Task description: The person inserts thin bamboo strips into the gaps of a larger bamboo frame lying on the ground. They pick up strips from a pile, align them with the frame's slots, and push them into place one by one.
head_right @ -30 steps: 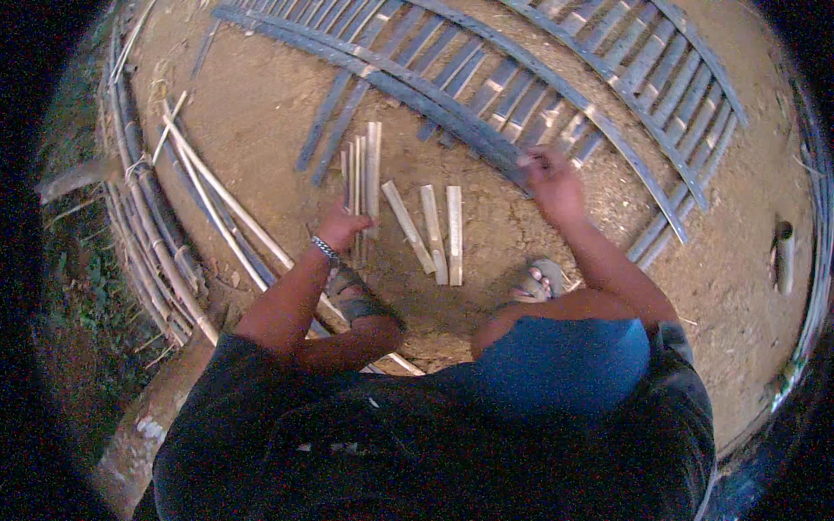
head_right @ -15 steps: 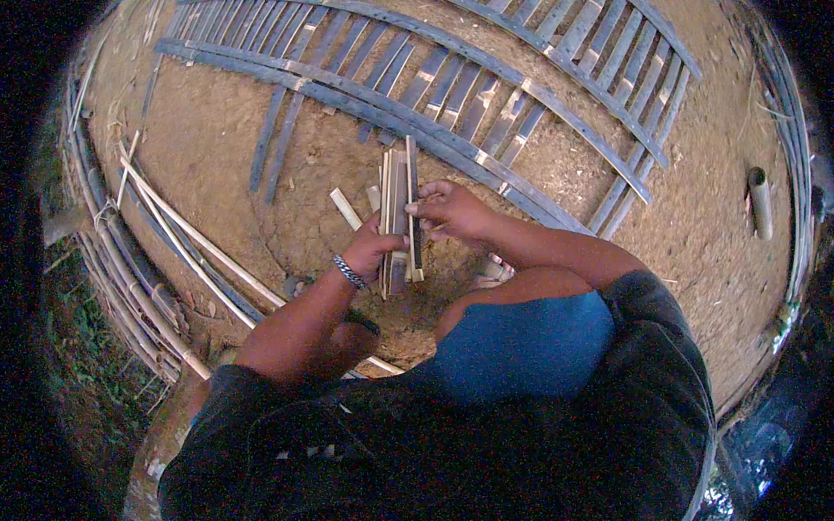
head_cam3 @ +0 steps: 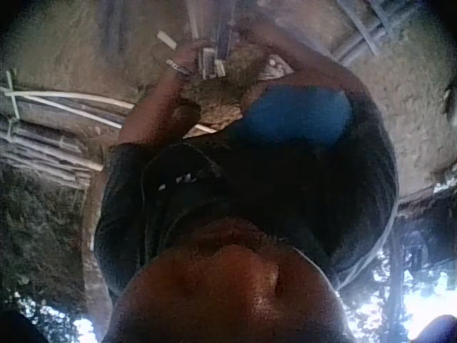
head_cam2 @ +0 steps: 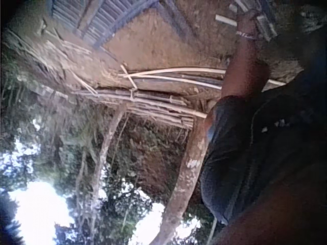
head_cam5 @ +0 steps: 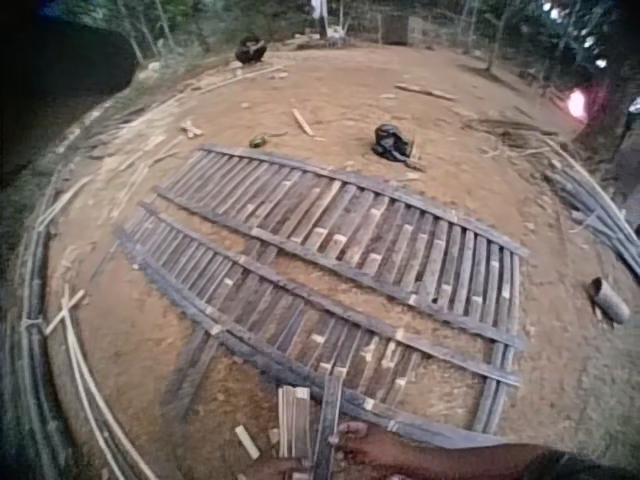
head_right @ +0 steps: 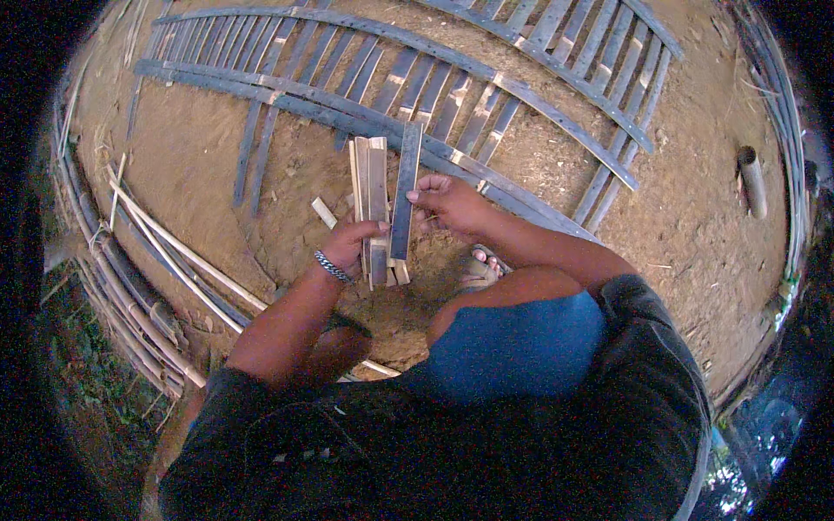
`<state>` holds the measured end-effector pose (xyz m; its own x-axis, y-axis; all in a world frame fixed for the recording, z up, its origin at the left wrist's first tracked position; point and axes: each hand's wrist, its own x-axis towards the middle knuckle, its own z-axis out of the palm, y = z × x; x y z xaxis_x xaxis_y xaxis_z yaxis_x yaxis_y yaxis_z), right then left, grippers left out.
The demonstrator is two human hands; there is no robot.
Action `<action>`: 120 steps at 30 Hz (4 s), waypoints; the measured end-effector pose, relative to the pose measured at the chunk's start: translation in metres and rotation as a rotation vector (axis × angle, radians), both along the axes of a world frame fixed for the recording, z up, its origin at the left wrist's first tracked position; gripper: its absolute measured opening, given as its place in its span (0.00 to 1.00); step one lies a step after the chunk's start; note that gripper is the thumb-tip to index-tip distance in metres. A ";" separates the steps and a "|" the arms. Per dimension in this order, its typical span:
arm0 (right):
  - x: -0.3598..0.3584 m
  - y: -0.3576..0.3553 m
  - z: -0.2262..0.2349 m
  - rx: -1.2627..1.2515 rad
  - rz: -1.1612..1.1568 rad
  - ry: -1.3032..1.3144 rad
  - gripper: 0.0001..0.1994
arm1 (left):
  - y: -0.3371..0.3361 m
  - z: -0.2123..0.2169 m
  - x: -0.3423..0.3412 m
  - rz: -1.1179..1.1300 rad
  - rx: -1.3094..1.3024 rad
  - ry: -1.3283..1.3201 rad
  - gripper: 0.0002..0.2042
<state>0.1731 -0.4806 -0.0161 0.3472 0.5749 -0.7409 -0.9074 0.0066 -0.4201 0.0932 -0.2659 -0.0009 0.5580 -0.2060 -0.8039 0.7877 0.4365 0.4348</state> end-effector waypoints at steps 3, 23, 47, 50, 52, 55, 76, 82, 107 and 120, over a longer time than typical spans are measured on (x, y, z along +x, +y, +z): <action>0.003 -0.016 0.000 -0.017 -0.046 0.015 0.09 | -0.001 0.003 0.010 -0.037 -0.014 -0.025 0.25; 0.065 -0.168 -0.075 -0.396 -0.444 -0.218 0.07 | -0.007 0.010 0.014 -0.096 0.126 -0.056 0.25; 0.050 -0.120 -0.046 -1.065 -0.038 -0.546 0.12 | -0.009 0.033 0.021 -0.124 -0.056 -0.107 0.26; 0.049 -0.103 -0.022 -1.125 -0.076 -0.746 0.13 | -0.014 0.039 0.026 -0.120 -0.086 -0.139 0.26; 0.045 -0.087 -0.019 -0.994 -0.105 -0.859 0.14 | -0.016 0.042 0.029 -0.111 -0.101 -0.159 0.26; 0.050 -0.045 0.027 -0.538 0.130 -0.693 0.18 | -0.021 0.045 0.036 -0.107 -0.131 -0.192 0.28; 0.032 0.005 0.030 -0.010 0.078 -0.305 0.14 | -0.034 0.055 0.045 -0.072 0.170 -0.279 0.25; 0.039 0.008 0.052 0.078 -0.004 -0.212 0.12 | -0.022 0.047 0.047 -0.067 0.218 -0.252 0.27; 0.050 0.006 0.065 0.050 0.023 -0.224 0.24 | -0.016 0.043 0.055 0.125 -0.107 -0.238 0.23; 0.037 0.013 0.051 -0.098 0.111 -0.464 0.17 | -0.016 0.046 0.055 0.020 0.017 -0.302 0.24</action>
<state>0.2100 -0.4676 0.0345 0.5941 0.5627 -0.5747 -0.6170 -0.1395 -0.7745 0.1480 -0.2816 0.0454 0.7760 -0.1809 -0.6043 0.6131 0.4413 0.6552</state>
